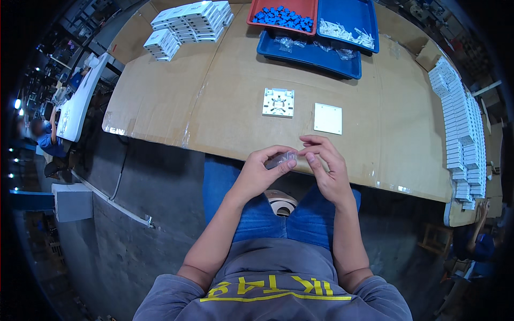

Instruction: Assembling and packing small electronic components into individual white boxes at a factory workstation.

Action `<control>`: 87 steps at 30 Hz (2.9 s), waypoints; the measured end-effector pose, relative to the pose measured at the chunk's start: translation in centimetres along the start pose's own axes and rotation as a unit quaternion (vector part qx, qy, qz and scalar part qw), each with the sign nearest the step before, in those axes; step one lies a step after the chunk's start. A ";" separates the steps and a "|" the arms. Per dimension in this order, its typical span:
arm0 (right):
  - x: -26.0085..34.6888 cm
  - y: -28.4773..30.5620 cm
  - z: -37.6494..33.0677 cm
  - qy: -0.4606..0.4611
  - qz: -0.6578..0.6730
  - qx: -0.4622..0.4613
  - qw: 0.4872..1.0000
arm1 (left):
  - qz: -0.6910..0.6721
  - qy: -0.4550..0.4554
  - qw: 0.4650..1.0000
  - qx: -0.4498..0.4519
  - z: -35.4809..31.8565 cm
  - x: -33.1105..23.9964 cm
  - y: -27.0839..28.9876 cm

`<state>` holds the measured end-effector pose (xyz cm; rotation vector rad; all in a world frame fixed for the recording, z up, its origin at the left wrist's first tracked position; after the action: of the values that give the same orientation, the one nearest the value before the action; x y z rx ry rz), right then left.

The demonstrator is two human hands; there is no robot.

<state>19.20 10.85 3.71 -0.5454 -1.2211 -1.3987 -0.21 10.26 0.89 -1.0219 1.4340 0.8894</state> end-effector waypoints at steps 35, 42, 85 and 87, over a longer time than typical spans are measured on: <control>-3.8 8.1 5.5 -0.110 0.108 0.136 0.979 | -0.438 0.170 0.862 0.193 5.3 4.8 -1.8; -12.1 18.0 18.4 -0.104 -0.064 -0.061 0.991 | -0.626 0.133 0.740 0.208 8.8 8.0 1.0; -21.4 23.7 36.0 -0.191 -0.500 0.185 0.824 | -0.588 0.163 0.758 0.228 9.1 7.9 0.3; -21.7 24.0 35.7 -0.186 -0.486 0.166 0.838 | -0.587 0.160 0.760 0.228 9.3 8.0 0.1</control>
<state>35.39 56.17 6.06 0.1202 -2.1896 -1.8759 2.73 18.07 -8.02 -1.4100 0.8693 -0.5608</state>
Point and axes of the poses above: each hand's wrist, its own z-axis towards the middle knuckle, its own y-axis out of the back of the hand, x = y × z, the point moved 3 cm from there along z, towards the middle knuckle, and after that the axes turned 4 degrees about x, right-handed, at the moved point
